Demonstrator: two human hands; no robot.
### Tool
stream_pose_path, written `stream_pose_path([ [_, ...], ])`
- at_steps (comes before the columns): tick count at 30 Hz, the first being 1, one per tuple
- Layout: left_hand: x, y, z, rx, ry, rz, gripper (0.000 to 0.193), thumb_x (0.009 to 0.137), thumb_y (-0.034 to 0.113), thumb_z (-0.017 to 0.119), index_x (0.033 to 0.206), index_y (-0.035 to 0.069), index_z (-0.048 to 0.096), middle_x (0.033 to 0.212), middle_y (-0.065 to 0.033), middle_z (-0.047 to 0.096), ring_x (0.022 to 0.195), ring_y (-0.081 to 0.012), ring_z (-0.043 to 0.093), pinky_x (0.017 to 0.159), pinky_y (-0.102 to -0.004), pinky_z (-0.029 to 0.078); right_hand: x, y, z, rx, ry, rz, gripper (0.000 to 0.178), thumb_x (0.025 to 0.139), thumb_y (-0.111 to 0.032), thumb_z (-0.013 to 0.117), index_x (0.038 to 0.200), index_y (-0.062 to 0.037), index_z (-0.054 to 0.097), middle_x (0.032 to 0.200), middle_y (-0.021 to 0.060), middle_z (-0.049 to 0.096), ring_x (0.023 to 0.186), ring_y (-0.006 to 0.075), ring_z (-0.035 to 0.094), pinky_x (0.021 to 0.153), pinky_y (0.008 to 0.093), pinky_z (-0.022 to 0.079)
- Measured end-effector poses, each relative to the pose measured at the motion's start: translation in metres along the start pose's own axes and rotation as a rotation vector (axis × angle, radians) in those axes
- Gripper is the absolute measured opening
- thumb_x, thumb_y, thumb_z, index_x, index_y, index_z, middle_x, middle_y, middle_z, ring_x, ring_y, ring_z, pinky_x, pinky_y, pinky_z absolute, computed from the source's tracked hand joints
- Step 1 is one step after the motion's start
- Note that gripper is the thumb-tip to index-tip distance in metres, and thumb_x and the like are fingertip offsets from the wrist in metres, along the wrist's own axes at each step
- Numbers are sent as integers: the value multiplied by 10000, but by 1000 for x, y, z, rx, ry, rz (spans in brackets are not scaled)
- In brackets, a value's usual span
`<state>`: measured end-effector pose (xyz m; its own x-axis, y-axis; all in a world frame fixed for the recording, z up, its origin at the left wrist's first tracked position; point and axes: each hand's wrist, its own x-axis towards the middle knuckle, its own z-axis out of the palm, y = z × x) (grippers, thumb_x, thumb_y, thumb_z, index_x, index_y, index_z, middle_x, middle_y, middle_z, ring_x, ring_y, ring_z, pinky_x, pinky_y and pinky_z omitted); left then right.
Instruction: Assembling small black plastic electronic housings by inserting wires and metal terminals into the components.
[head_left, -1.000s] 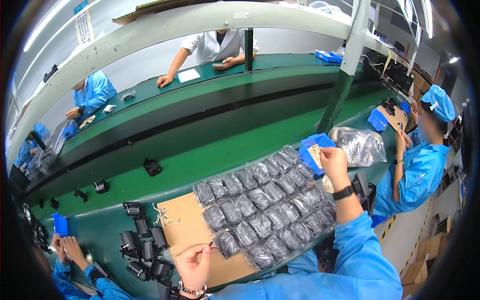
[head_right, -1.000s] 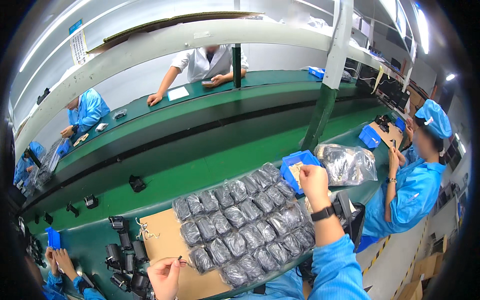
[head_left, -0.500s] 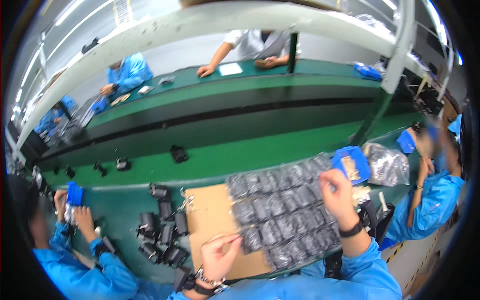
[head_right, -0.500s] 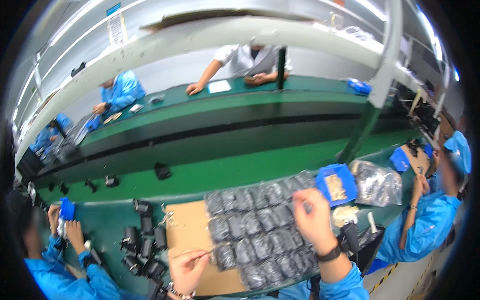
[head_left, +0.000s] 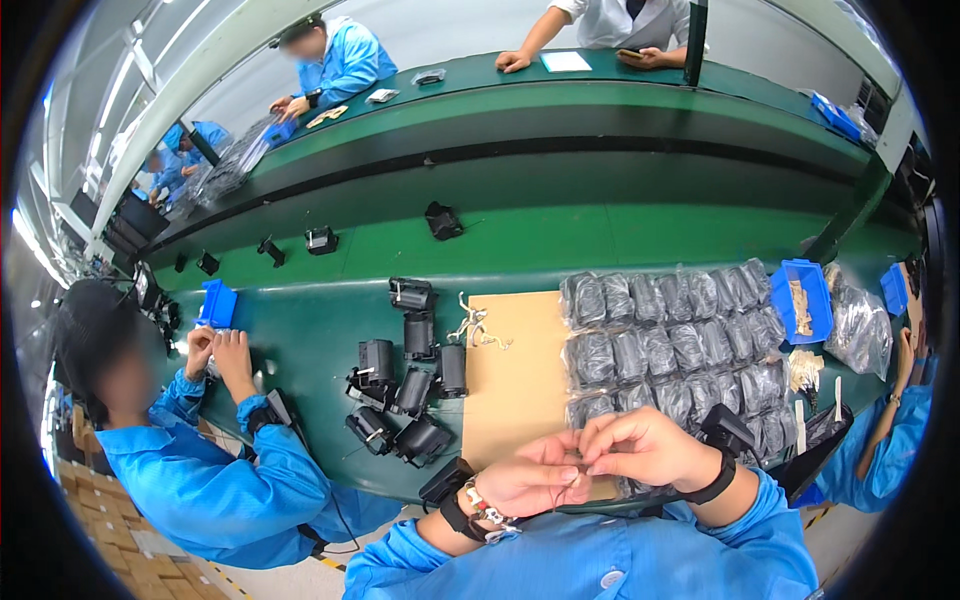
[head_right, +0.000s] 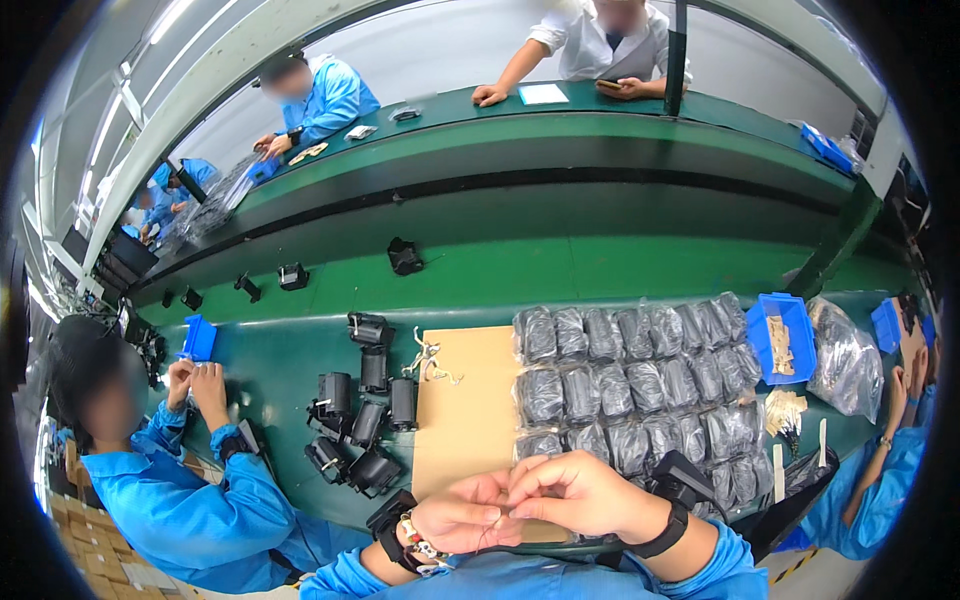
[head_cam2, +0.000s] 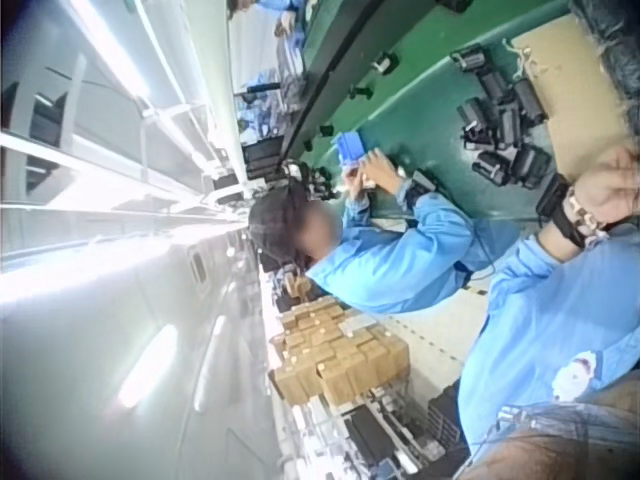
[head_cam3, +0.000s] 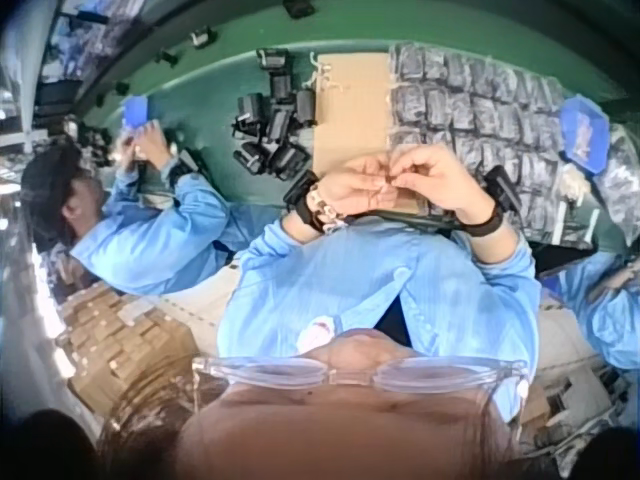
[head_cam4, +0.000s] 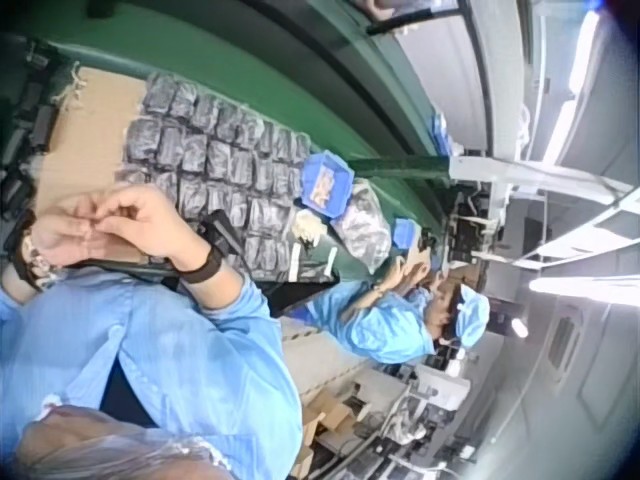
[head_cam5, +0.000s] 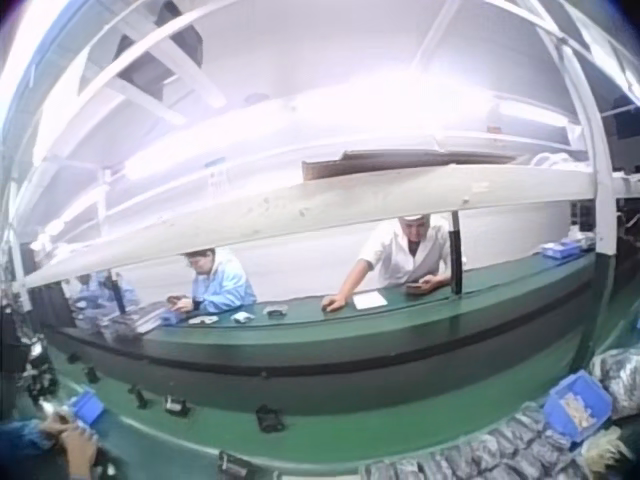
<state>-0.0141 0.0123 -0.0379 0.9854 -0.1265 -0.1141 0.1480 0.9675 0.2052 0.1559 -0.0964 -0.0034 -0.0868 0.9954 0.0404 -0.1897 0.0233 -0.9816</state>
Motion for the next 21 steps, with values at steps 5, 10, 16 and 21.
stream_pose_path([
  [5, -9, 1, 0, 54, 6, -41, 471, 833, 106, 630, 1219, -6, 384, 966, -48, 509, 753, -104, 507, 679, -259, 413, 5, -9, 14, -83, -6, 40, 149, 799, 38, 636, 942, 5, 662, 957, 93, 603, 877, 159, 586, 772, 257, 465],
  [10, -15, -3, -4, 74, 3, -48, 469, 829, 88, 639, 1214, 9, 383, 976, -52, 523, 799, -134, 547, 746, -265, 452, 2, 1, 14, 7, -53, 15, 149, 791, 46, 638, 931, 2, 668, 944, 99, 608, 873, 168, 585, 765, 266, 469],
  [16, -31, 6, 22, 546, 290, 148, 398, 815, 98, 673, 1155, 38, 475, 963, -66, 605, 830, -161, 581, 765, -262, 452, -2, -4, 14, -24, 101, -68, 111, 765, 62, 642, 855, 7, 675, 870, 100, 618, 790, 155, 584, 698, 256, 466],
  [21, -88, 42, 28, 2202, 977, 591, 225, 614, 63, 766, 813, 49, 663, 940, -68, 621, 833, -258, 586, 771, -345, 441, -25, -12, 4, -12, 328, -111, 67, 740, 56, 643, 792, 19, 662, 828, 113, 615, 732, 151, 571, 665, 263, 457],
])
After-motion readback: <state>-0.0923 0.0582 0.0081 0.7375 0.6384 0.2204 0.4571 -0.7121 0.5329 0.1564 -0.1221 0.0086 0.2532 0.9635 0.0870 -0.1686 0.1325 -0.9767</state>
